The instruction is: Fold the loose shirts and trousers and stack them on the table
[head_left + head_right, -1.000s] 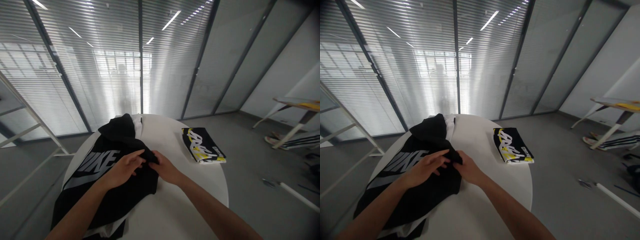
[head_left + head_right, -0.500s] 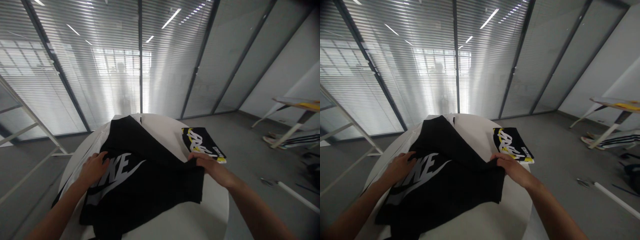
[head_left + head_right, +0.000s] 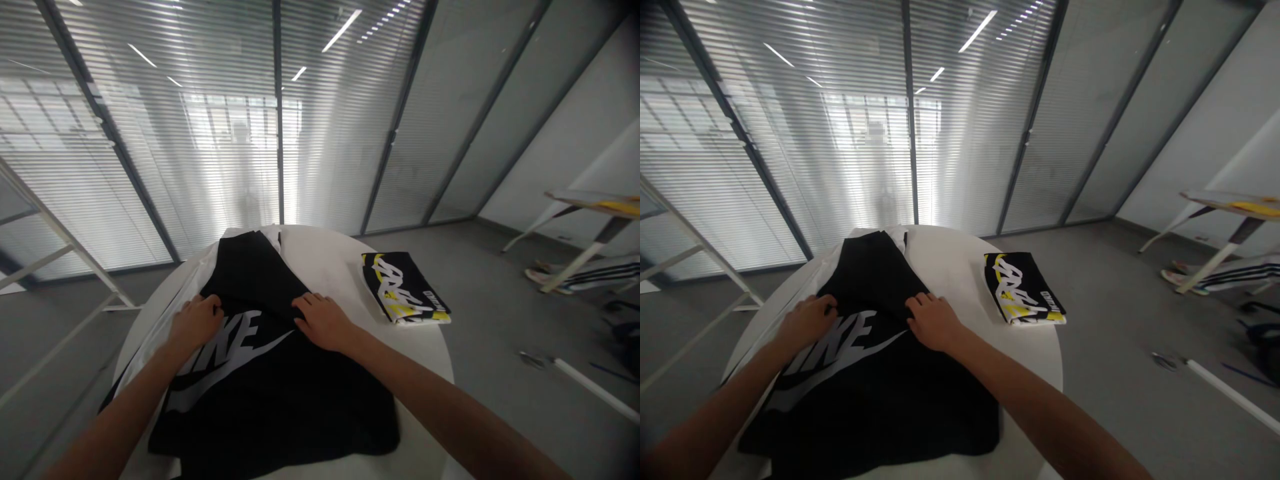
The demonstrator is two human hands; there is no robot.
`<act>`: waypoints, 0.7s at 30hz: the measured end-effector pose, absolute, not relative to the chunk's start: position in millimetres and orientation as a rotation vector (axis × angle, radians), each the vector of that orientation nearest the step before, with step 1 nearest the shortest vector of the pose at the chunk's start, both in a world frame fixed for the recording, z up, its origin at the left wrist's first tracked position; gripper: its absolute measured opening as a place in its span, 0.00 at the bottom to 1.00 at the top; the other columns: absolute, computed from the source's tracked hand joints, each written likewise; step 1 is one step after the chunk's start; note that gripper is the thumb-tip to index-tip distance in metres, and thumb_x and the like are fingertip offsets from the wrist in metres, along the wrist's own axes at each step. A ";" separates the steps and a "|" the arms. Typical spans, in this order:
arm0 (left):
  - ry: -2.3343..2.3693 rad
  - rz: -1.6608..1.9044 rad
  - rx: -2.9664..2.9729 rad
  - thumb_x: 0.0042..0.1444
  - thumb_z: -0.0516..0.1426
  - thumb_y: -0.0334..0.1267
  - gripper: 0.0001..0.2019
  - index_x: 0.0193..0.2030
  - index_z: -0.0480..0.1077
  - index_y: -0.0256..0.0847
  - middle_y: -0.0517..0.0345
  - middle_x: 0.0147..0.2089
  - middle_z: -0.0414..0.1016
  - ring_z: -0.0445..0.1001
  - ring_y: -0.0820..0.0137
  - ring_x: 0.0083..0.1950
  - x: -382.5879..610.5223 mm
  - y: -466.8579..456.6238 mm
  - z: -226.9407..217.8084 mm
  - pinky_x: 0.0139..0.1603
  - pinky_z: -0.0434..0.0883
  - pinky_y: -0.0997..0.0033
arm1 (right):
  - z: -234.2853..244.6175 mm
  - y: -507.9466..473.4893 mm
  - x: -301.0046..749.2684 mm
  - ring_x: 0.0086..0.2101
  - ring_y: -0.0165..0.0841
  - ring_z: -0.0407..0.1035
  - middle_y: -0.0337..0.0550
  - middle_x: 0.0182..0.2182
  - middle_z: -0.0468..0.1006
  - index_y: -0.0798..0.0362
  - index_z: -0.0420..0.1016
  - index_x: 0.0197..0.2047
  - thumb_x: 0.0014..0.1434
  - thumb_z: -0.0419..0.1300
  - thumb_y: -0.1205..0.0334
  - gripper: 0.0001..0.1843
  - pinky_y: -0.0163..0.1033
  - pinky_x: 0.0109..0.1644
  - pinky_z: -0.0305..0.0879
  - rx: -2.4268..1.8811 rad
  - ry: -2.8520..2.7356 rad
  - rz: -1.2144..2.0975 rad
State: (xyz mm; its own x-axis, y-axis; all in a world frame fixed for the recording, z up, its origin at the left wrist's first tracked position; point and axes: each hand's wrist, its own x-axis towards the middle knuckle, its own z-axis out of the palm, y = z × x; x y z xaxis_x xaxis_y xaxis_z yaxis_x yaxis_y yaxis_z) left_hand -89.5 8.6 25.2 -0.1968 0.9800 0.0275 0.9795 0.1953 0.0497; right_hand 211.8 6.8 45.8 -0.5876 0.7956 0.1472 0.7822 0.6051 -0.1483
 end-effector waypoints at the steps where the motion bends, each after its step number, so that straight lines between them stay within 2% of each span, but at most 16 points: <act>1: 2.442 0.077 1.952 0.56 0.46 0.43 0.18 0.48 0.72 0.46 0.44 0.49 0.71 0.70 0.50 0.50 -91.0 20.4 26.5 0.45 0.68 0.52 | 43.3 14.6 195.4 0.49 0.41 0.65 0.48 0.50 0.71 0.48 0.64 0.57 0.62 0.54 0.57 0.20 0.46 0.52 0.61 -1.278 -2.648 0.063; 3: 2.463 0.074 1.890 0.56 0.46 0.40 0.18 0.46 0.72 0.43 0.41 0.48 0.72 0.71 0.49 0.50 -92.1 43.6 28.7 0.44 0.68 0.51 | 37.3 28.5 166.5 0.50 0.43 0.65 0.49 0.53 0.69 0.46 0.56 0.64 0.61 0.55 0.56 0.28 0.47 0.51 0.62 -1.235 -2.669 0.008; 5: 2.459 0.104 1.824 0.55 0.46 0.37 0.17 0.46 0.72 0.42 0.40 0.49 0.72 0.71 0.48 0.51 -91.0 63.3 29.6 0.44 0.68 0.50 | 31.6 39.6 146.9 0.50 0.42 0.66 0.50 0.53 0.68 0.45 0.51 0.66 0.62 0.52 0.60 0.30 0.46 0.48 0.64 -1.249 -2.700 -0.003; 8: 2.437 0.176 1.737 0.54 0.47 0.36 0.18 0.48 0.72 0.44 0.41 0.52 0.72 0.70 0.46 0.53 -87.2 83.7 29.3 0.45 0.68 0.46 | 30.5 54.7 143.2 0.47 0.41 0.69 0.50 0.50 0.72 0.48 0.60 0.61 0.63 0.47 0.65 0.22 0.43 0.43 0.66 -1.300 -2.751 0.047; 10: 2.399 0.209 1.753 0.54 0.47 0.35 0.21 0.52 0.71 0.47 0.43 0.55 0.71 0.69 0.46 0.55 -83.3 92.4 28.8 0.47 0.67 0.43 | 37.4 67.2 158.7 0.45 0.41 0.71 0.50 0.48 0.73 0.51 0.66 0.54 0.63 0.47 0.64 0.18 0.44 0.43 0.66 -1.395 -2.763 0.125; 13: 2.298 0.218 1.924 0.55 0.48 0.36 0.23 0.57 0.69 0.51 0.45 0.57 0.68 0.66 0.47 0.57 -73.8 102.2 27.6 0.50 0.65 0.42 | 54.4 89.2 198.4 0.48 0.43 0.70 0.51 0.50 0.74 0.50 0.69 0.50 0.61 0.48 0.63 0.16 0.44 0.45 0.66 -1.727 -2.705 0.255; 16: 2.263 0.205 2.076 0.55 0.49 0.37 0.24 0.59 0.67 0.51 0.44 0.57 0.66 0.64 0.48 0.59 -61.6 110.8 25.0 0.53 0.63 0.42 | 65.4 105.1 233.1 0.46 0.46 0.71 0.56 0.47 0.75 0.53 0.71 0.49 0.60 0.50 0.64 0.16 0.46 0.43 0.66 -1.916 -2.659 0.278; 18: 2.312 0.244 2.120 0.56 0.49 0.38 0.24 0.61 0.65 0.49 0.43 0.57 0.65 0.62 0.49 0.59 -54.9 116.5 22.5 0.53 0.62 0.43 | 65.0 107.8 241.9 0.45 0.48 0.71 0.59 0.47 0.74 0.56 0.68 0.53 0.57 0.53 0.65 0.20 0.47 0.42 0.66 -2.001 -2.623 0.254; 21: 2.395 0.310 2.142 0.58 0.49 0.40 0.23 0.61 0.65 0.48 0.42 0.58 0.63 0.61 0.49 0.59 -50.4 124.1 17.5 0.54 0.61 0.44 | 56.8 103.4 233.4 0.51 0.50 0.65 0.60 0.56 0.65 0.53 0.54 0.65 0.54 0.55 0.69 0.35 0.50 0.46 0.64 -1.908 -2.590 0.074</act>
